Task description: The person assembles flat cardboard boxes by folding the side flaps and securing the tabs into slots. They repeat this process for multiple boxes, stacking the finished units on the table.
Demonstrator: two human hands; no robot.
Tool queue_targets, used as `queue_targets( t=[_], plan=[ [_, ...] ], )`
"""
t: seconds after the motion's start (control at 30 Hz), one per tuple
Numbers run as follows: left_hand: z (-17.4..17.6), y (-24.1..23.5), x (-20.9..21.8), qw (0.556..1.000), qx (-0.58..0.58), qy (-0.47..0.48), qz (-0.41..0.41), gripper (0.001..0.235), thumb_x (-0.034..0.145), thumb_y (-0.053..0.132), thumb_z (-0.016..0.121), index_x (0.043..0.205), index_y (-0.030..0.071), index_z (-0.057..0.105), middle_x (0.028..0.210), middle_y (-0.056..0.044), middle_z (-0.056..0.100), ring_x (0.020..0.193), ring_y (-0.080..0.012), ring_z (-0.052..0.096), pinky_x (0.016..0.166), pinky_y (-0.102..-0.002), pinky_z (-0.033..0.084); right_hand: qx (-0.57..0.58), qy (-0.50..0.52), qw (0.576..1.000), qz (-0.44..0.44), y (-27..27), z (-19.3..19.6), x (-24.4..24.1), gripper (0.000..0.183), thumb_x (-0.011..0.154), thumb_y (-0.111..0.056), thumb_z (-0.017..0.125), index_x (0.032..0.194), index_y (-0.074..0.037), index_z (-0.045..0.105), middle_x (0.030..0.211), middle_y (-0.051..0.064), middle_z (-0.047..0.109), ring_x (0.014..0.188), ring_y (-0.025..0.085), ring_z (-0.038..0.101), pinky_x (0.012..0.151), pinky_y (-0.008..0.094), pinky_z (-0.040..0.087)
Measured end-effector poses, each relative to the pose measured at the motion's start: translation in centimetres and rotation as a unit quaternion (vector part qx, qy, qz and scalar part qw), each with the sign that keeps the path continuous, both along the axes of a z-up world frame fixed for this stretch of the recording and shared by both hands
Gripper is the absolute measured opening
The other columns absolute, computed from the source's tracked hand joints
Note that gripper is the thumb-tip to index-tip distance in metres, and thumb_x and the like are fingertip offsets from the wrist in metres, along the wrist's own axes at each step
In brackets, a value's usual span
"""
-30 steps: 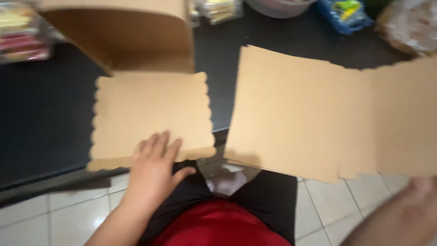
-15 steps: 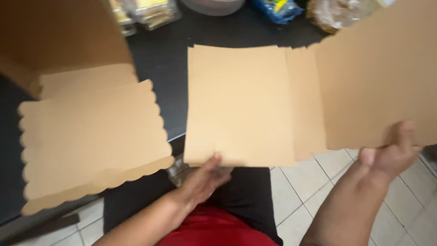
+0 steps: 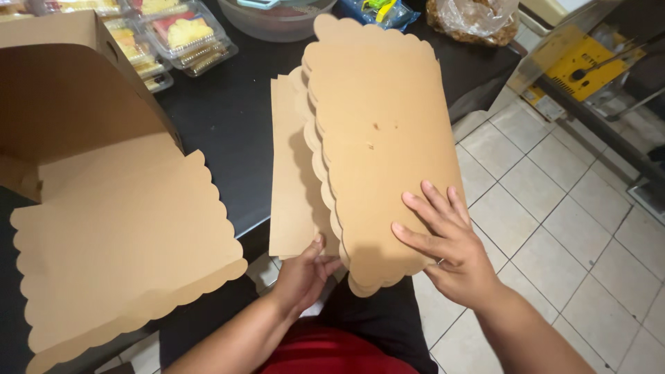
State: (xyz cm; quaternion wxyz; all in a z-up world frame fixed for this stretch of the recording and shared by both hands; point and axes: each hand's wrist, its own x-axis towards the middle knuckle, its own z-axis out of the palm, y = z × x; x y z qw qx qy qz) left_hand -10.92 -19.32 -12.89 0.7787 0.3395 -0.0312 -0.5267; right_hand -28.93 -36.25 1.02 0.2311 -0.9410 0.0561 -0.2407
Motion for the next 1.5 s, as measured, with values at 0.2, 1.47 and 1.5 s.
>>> queue_targets(
  t=[0.2, 1.47, 1.5],
  plan=[
    [0.0, 0.0, -0.1, 0.998, -0.063, -0.006, -0.003, 0.040, 0.104, 0.021, 0.050, 0.139, 0.002, 0.052, 0.133, -0.015, 0.062, 0.113, -0.0253, 0.066, 0.093, -0.042, 0.056, -0.048, 0.033, 0.998, 0.011, 1.3, 1.0, 1.3, 0.062, 0.068, -0.008, 0.082, 0.124, -0.031, 0.072, 0.151, 0.010, 0.053, 0.148, 0.041, 0.037, 0.122, 0.061, 0.015],
    [5.4, -3.1, -4.2, 0.713, -0.186, -0.675, 0.031, 0.058, 0.098, 0.003, 0.056, 0.151, -0.007, 0.034, 0.163, -0.025, 0.031, 0.136, -0.0384, 0.055, 0.108, -0.039, 0.053, 0.679, -0.434, 0.570, -0.163, -22.8, -17.9, -8.8, 0.050, 0.114, -0.030, 0.032, 0.155, -0.006, 0.047, 0.157, 0.014, 0.054, 0.141, 0.032, 0.057, 0.111, 0.044, 0.051],
    [5.8, -3.3, -3.8, 0.716, -0.173, -0.675, -0.048, 0.066, 0.087, 0.005, 0.060, 0.147, -0.006, 0.034, 0.166, -0.028, 0.025, 0.129, -0.0404, 0.057, 0.101, -0.041, 0.053, 0.696, -0.449, 0.530, -0.179, -22.9, -18.7, -8.6, 0.049, 0.112, -0.028, 0.032, 0.152, -0.004, 0.048, 0.154, 0.015, 0.053, 0.139, 0.033, 0.056, 0.111, 0.048, 0.050]
  ],
)
